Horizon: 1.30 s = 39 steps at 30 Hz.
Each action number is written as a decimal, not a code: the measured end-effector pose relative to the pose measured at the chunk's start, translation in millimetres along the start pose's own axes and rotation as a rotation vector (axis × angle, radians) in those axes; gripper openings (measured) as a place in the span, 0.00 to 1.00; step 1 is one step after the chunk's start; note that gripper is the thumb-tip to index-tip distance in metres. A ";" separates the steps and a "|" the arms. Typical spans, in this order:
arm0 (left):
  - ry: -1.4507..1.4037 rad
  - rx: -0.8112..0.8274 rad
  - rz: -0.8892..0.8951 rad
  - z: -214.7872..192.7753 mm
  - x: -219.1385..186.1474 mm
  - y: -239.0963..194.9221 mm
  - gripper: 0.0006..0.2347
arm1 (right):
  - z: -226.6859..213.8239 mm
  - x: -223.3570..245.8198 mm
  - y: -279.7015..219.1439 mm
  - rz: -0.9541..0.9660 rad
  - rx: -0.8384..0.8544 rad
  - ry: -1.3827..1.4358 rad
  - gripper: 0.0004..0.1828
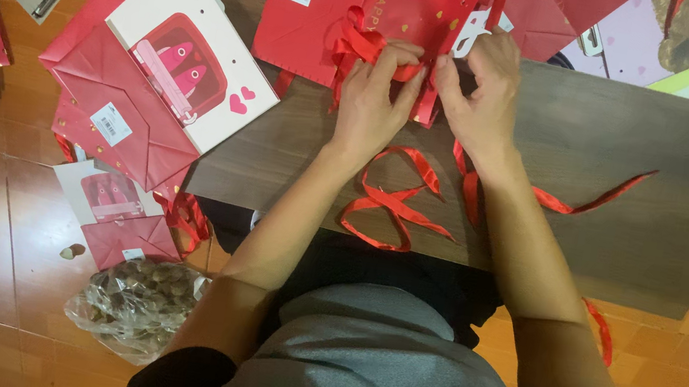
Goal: The person ties red ribbons onto red Valentine's Day gift bags and envelopes, then gathers the ribbons into a bundle. They handle multiple bags and envelopes, threading ribbons through slots and tying them into bows.
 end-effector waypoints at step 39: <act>-0.064 -0.048 0.110 -13.1 3.6 -12.7 0.14 | -5.5 3.1 -10.7 0.197 -0.372 0.714 0.17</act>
Point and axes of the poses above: each hand's wrist, its own y-axis towards the middle knuckle, its own z-axis out of the palm, x = y × z, the point moved 5 cm from there along y, towards the middle knuckle, and after that the axes turned 7 degrees about -x, right-handed, at the moved point
